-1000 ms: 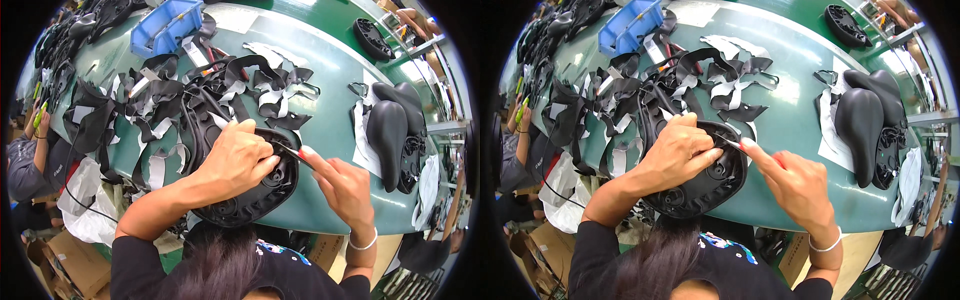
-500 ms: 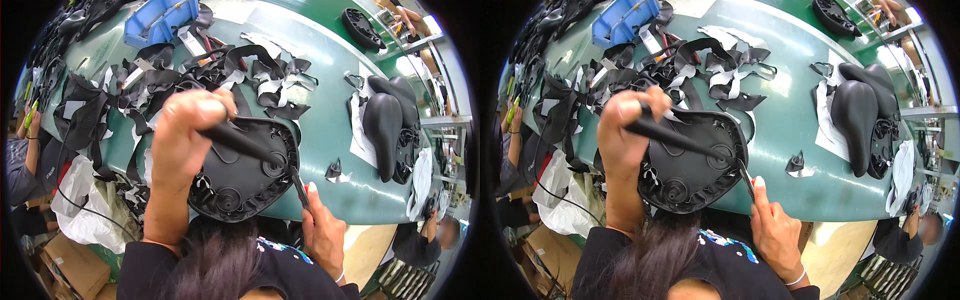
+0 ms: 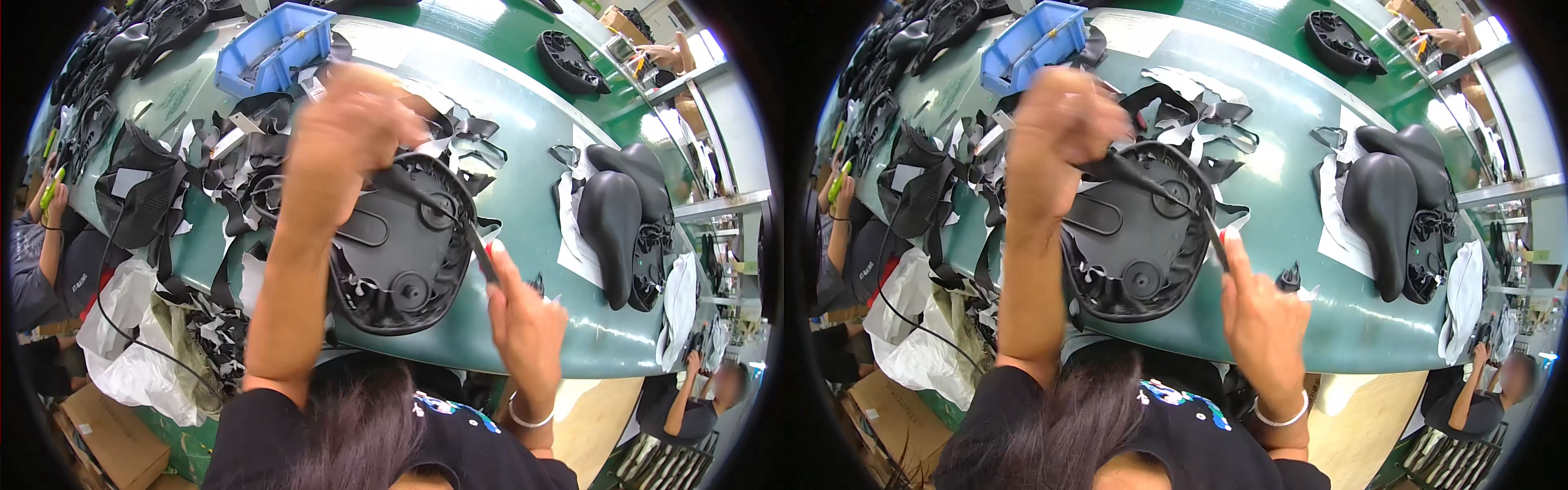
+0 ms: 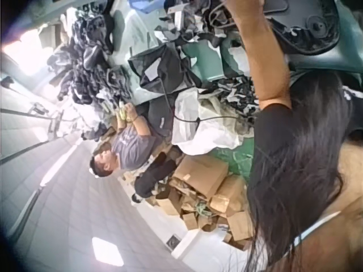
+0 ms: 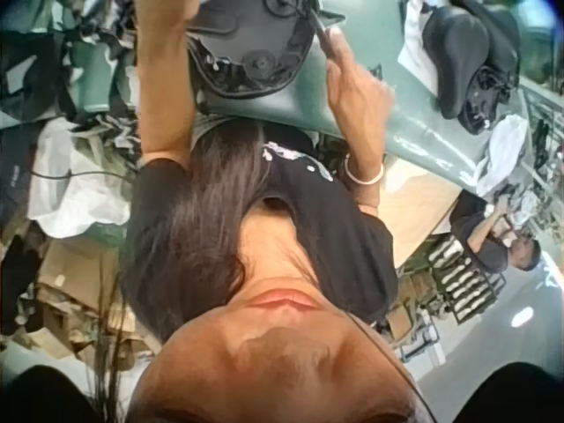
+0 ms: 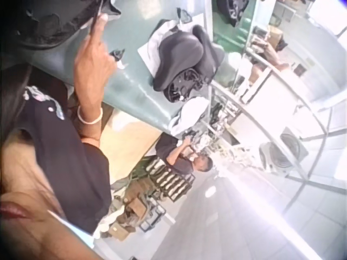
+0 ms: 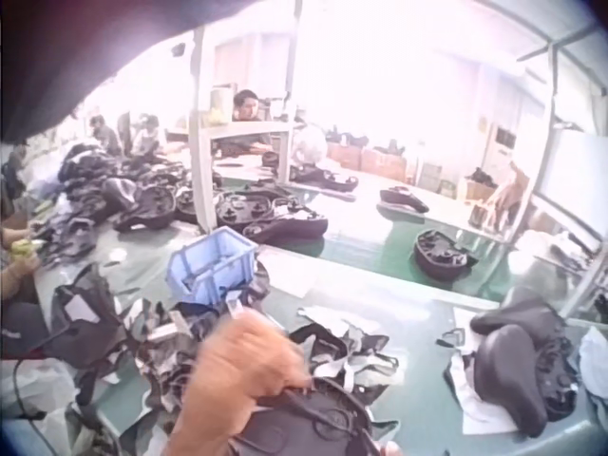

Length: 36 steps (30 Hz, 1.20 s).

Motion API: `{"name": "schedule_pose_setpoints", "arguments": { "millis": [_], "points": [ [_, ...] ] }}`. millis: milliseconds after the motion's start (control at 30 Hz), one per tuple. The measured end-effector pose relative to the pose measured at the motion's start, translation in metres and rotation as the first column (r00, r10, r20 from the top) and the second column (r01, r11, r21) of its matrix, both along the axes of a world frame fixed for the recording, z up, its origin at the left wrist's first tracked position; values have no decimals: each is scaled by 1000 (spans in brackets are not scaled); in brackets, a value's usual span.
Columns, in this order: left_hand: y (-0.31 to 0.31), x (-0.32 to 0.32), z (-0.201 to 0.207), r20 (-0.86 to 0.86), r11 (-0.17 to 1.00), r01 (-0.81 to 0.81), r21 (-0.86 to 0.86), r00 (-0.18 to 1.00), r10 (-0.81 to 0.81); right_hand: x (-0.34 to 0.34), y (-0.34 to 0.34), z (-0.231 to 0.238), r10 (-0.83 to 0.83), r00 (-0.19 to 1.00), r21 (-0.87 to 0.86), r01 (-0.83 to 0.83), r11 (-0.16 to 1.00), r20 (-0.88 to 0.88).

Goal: The person uses a red utility knife to trim excess black fabric and white backing material from the underside of bicycle seats. They repeatedly pick up seats from a green workbench, cut the overhanging material around the edges, and place the seats back down. The process is repeated for multiple seats throughout the clip.

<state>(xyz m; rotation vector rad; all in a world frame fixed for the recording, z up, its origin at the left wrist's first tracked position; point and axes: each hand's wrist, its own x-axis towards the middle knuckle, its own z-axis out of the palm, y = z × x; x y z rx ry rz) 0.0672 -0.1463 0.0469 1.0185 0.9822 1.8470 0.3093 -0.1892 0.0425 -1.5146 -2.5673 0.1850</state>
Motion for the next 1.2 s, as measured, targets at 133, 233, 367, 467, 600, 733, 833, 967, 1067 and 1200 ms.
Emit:
{"name": "schedule_pose_setpoints", "arguments": {
  "millis": [133,233,367,467,600,733,833,967,1067,1200],
  "points": [
    [16,-6,-26,-990,991,24,135,38,134,-2,43,6,88,996,78,-89,993,15],
    [39,-2,-32,-875,882,-170,440,141,463,-4,33,-4,77,993,147,-89,985,85],
    [43,-27,-42,-205,927,-197,-320,969,135,1,2,5,47,996,61,-52,997,78],
    [27,-28,-30,451,901,229,-369,892,-42,8,35,19,116,986,36,-121,992,120],
    [-48,-16,-34,-33,849,366,-381,912,-408,32,119,27,443,896,-30,-442,896,24],
    [-71,-30,2,-470,837,523,-161,705,-531,8,112,34,569,806,-10,-576,818,165],
    [-73,-71,16,-147,919,371,130,924,-353,21,92,40,511,820,-13,-525,851,258],
    [-61,-131,52,497,860,183,476,751,-435,50,28,37,334,878,-11,-352,936,342],
    [-23,-117,6,245,960,42,276,963,-113,49,3,38,193,940,-27,-193,981,281],
    [26,-27,-15,-860,777,371,-508,-276,-430,49,31,38,286,945,-69,-279,958,158]
  ]
}}
